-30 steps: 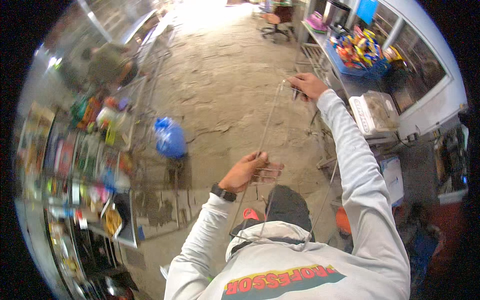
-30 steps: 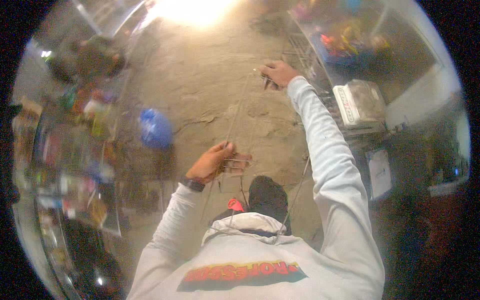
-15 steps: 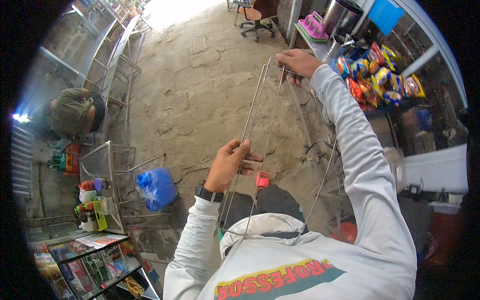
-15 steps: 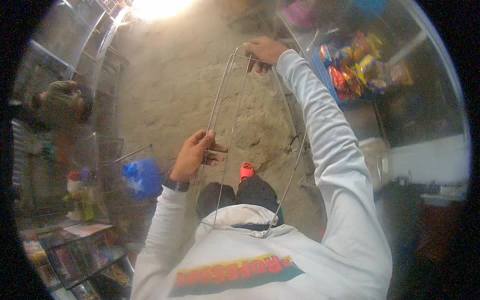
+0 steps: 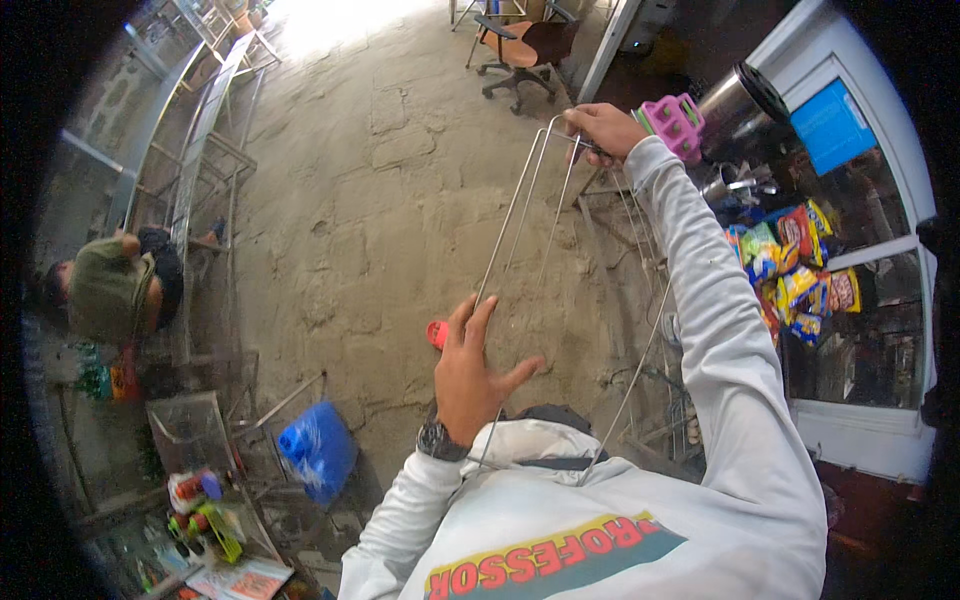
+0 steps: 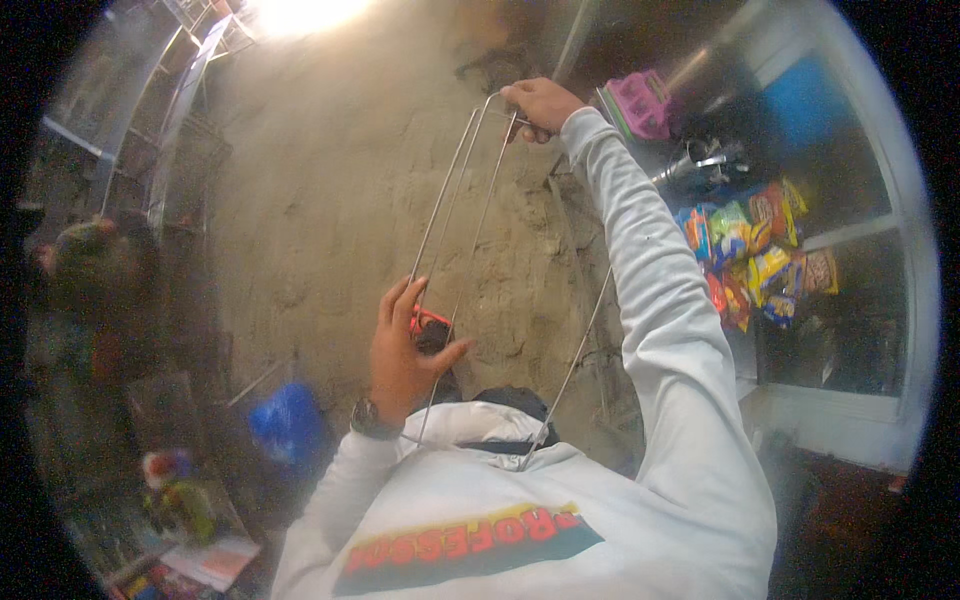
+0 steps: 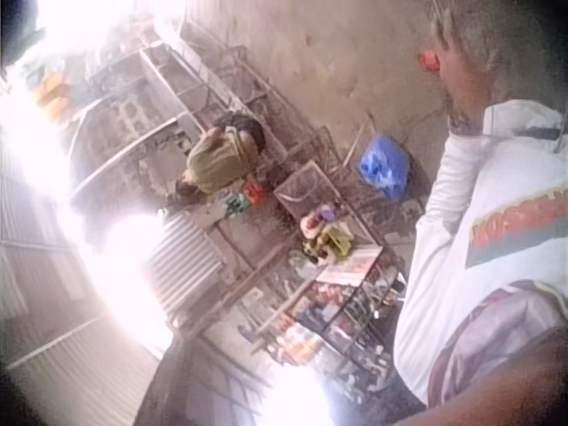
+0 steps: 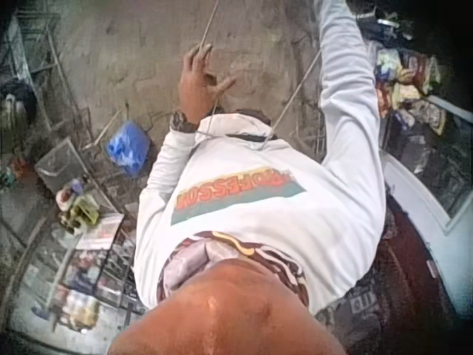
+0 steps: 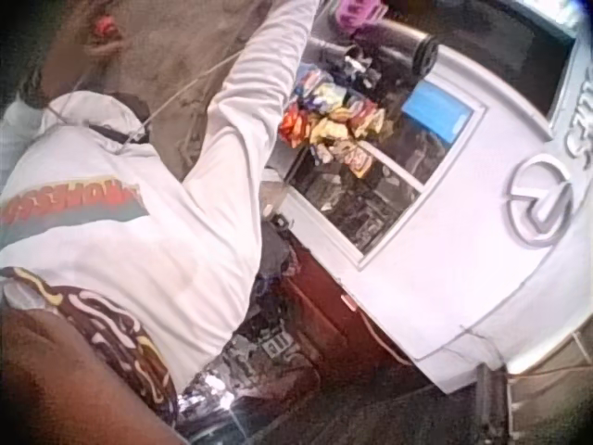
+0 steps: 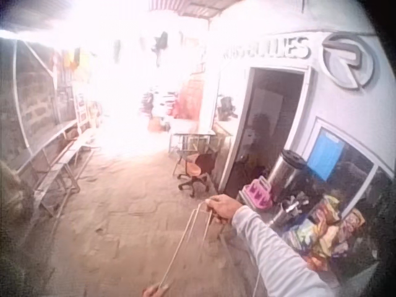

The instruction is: The person bends metal rods into U-shapes using a vise and hammer, then walks to a workbench to assemble them into a metal grate. They mark the grate with a marker and carry the finished assembly through the workshop.

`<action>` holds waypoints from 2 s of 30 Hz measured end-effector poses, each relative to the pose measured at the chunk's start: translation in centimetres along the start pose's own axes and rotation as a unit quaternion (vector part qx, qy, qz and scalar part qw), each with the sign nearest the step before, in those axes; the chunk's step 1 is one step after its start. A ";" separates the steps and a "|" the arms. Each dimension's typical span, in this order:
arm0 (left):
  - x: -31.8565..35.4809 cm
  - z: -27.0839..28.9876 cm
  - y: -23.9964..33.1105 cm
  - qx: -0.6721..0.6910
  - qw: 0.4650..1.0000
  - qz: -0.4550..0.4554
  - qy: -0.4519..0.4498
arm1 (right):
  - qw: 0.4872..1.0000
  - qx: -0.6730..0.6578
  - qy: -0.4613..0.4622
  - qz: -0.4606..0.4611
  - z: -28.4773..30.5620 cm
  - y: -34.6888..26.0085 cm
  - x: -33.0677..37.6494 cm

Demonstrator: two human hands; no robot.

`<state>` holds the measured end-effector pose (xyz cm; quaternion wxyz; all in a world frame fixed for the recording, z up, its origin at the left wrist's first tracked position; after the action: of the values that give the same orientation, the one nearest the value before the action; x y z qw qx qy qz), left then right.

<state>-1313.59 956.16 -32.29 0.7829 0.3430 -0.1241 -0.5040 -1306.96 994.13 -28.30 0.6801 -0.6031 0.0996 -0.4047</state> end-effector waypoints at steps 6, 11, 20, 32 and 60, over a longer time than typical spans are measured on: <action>-7.6 4.4 -7.3 -0.039 0.999 0.015 -0.017 | 0.999 -0.022 0.024 -0.034 0.6 -4.0 -11.6; -12.1 8.5 -13.0 0.046 0.986 0.130 -0.093 | 0.998 0.036 0.045 -0.017 -0.7 -7.3 -19.9; -13.3 11.3 -21.5 0.304 0.887 0.298 0.181 | 0.999 -0.038 0.009 -0.005 0.0 -9.1 -33.1; -28.7 11.2 -27.7 0.460 0.774 0.352 0.255 | 0.998 -0.062 0.000 -0.019 -1.2 -13.3 -56.6; -57.3 25.3 -62.3 0.450 0.661 0.405 0.443 | 0.989 -0.133 -0.053 -0.022 -23.5 -23.6 -85.2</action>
<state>-1397.54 979.81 -46.29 0.6226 0.7520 -0.1011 0.1914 -1387.33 1035.15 -43.04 0.5889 -0.7111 0.1030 -0.3701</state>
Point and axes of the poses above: each hand's wrist, its own x-axis away from the middle knuckle, its own z-axis out of the back of the hand, y = z × x, the point moved 4 cm from there along -x, towards the middle knuckle, and after that the axes turned 14 degrees about -x, right-handed, at the moved point
